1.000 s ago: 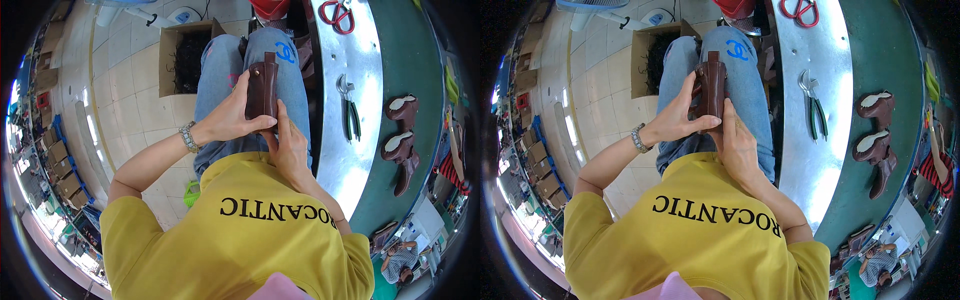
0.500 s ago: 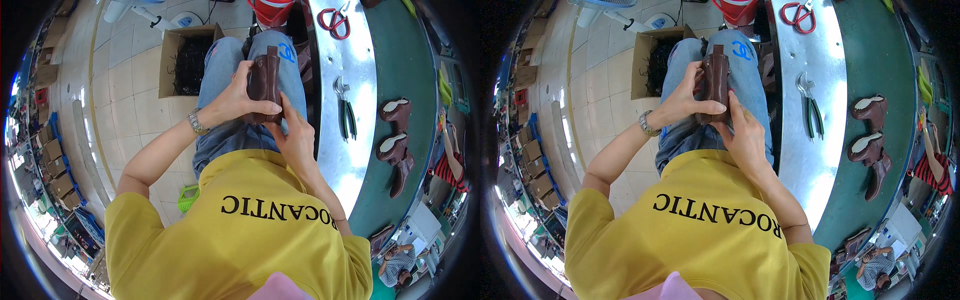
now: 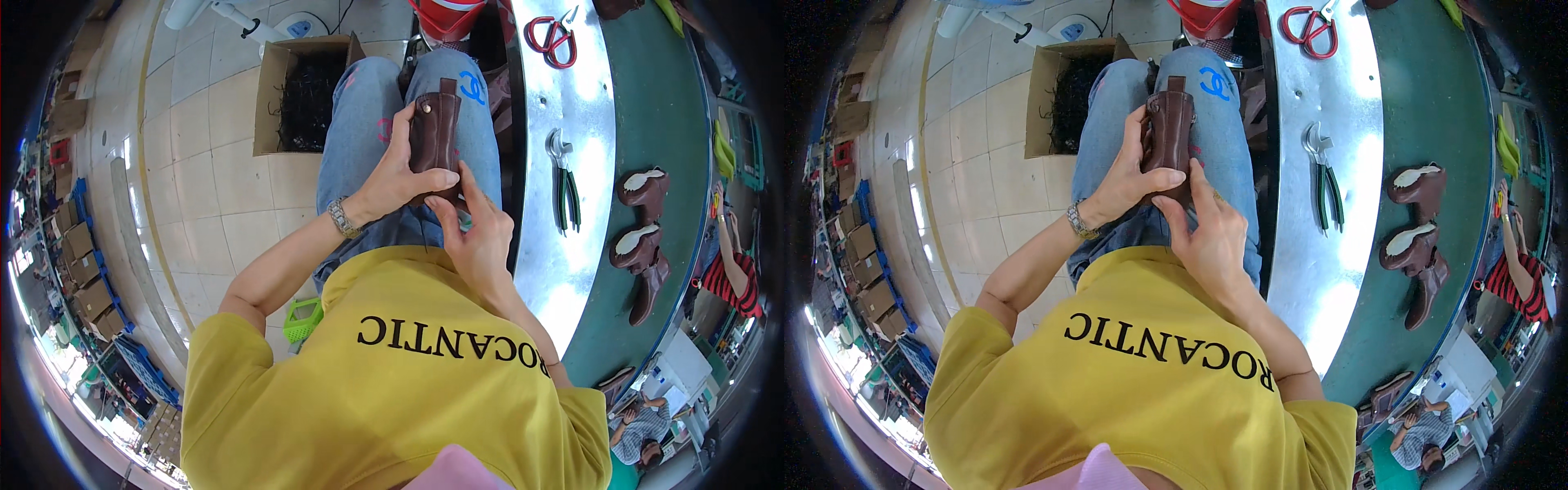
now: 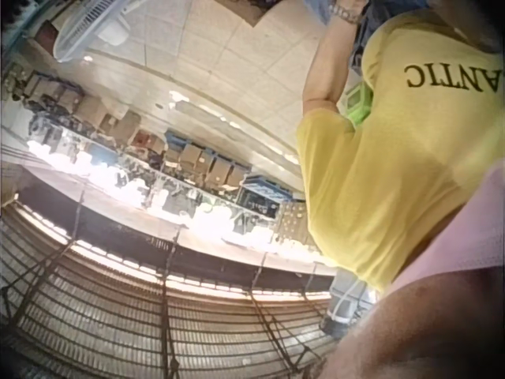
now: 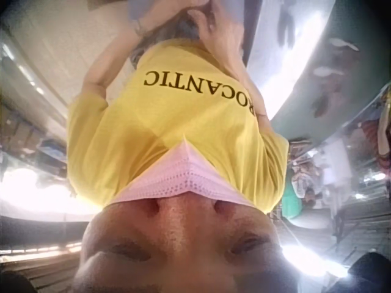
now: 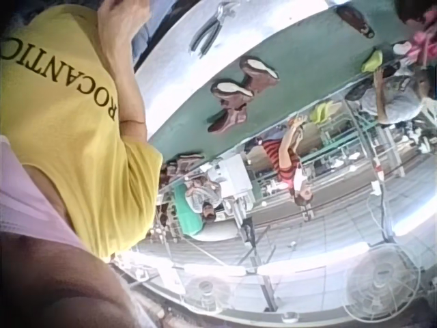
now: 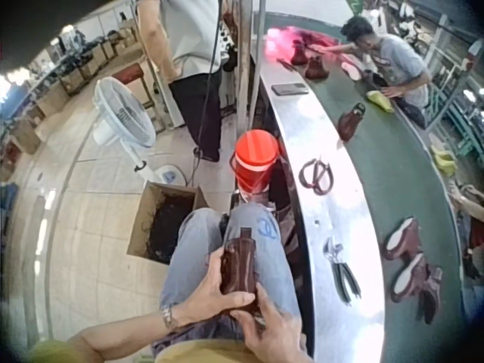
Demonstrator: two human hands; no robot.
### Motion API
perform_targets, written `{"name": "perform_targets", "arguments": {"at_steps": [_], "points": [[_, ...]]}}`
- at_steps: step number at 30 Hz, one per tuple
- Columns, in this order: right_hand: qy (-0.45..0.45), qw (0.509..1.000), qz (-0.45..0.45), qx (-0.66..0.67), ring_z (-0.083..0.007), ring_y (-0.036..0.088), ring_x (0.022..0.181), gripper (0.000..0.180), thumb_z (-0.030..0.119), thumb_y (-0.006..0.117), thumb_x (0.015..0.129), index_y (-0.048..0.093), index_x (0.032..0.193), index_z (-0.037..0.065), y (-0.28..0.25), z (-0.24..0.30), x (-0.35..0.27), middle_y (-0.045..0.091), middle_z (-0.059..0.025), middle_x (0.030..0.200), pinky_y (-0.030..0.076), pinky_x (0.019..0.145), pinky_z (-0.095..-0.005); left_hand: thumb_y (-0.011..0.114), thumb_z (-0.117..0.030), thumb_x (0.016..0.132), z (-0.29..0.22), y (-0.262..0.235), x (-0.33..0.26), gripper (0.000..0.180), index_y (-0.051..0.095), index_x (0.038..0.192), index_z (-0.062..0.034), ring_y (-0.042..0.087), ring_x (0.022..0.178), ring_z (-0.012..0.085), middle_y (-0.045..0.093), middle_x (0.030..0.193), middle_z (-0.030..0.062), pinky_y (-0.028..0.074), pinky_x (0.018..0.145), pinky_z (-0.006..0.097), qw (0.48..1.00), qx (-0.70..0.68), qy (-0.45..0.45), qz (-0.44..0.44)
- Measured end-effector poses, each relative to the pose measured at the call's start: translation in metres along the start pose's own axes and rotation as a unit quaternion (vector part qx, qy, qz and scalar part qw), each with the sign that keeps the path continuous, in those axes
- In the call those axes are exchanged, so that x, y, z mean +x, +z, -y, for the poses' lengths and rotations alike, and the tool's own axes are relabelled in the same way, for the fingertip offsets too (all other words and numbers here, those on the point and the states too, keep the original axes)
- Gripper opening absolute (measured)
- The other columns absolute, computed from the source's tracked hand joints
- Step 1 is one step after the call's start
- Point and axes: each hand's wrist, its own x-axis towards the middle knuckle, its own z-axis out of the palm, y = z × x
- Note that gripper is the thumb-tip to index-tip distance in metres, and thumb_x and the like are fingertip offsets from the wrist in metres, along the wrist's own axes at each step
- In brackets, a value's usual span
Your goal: Trimming, finishing, and assembling shoe components at a factory workstation.
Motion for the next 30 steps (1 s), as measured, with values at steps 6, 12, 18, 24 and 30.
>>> {"name": "perform_targets", "arguments": {"at_steps": [6, 12, 18, 24, 30], "points": [[-0.024, 0.999, 0.030, 0.006, -0.0334, 0.069, 0.083, 0.066, 0.030, 0.083, 0.072, 0.059, 0.124, -0.004, -0.007, -0.001, 0.010, 0.069, -0.0201, 0.098, 0.055, 0.073, -0.0352, 0.069, -0.047, 0.086, -0.008, -0.011, -0.003, 0.095, 0.011, 0.149, -0.0051, 0.041, 0.128, 0.0204, 0.040, 0.137, 0.0128, 0.034, 0.109, 0.036, 0.992, -0.121, -0.030, 0.015], [0.028, 0.992, 0.097, 0.075, -0.0321, 0.064, 0.105, 0.072, 0.026, 0.086, 0.066, 0.059, 0.126, -0.001, -0.017, -0.007, 0.006, 0.063, -0.0206, 0.119, 0.050, 0.091, -0.0358, 0.057, -0.058, 0.089, -0.003, -0.019, -0.005, 0.090, 0.012, 0.149, -0.0077, 0.038, 0.134, 0.0205, 0.036, 0.144, 0.0097, 0.034, 0.111, 0.038, 0.969, -0.239, -0.061, 0.023], [0.094, 0.966, 0.111, 0.212, -0.0296, 0.064, 0.105, 0.063, 0.021, 0.082, 0.073, 0.058, 0.125, -0.006, -0.020, -0.010, 0.011, 0.063, -0.0205, 0.116, 0.052, 0.089, -0.0354, 0.084, -0.049, 0.066, 0.000, -0.028, -0.009, 0.122, 0.007, 0.151, -0.0077, 0.029, 0.140, 0.0297, 0.027, 0.148, 0.0189, 0.027, 0.115, 0.040, 0.996, -0.005, -0.005, 0.084], [0.144, 0.966, 0.117, 0.179, -0.0223, 0.064, 0.104, 0.053, 0.017, 0.075, 0.082, 0.058, 0.125, -0.008, -0.016, 0.010, 0.032, 0.064, -0.0163, 0.112, 0.054, 0.087, -0.0345, 0.089, -0.041, 0.061, -0.001, -0.032, -0.007, 0.131, 0.001, 0.152, -0.0073, 0.025, 0.142, 0.0311, 0.025, 0.150, 0.0216, 0.024, 0.115, 0.040, 0.994, -0.018, -0.021, 0.103], [0.154, 0.941, 0.122, 0.275, -0.0200, 0.064, 0.104, 0.051, 0.015, 0.074, 0.084, 0.058, 0.129, 0.000, -0.019, -0.021, 0.044, 0.064, -0.0156, 0.117, 0.050, 0.090, -0.0320, 0.084, -0.034, 0.073, -0.021, -0.022, -0.029, 0.106, 0.019, 0.150, -0.0025, 0.040, 0.132, 0.0263, 0.036, 0.144, 0.0203, 0.033, 0.111, 0.038, 0.997, -0.013, -0.068, 0.016]]}}
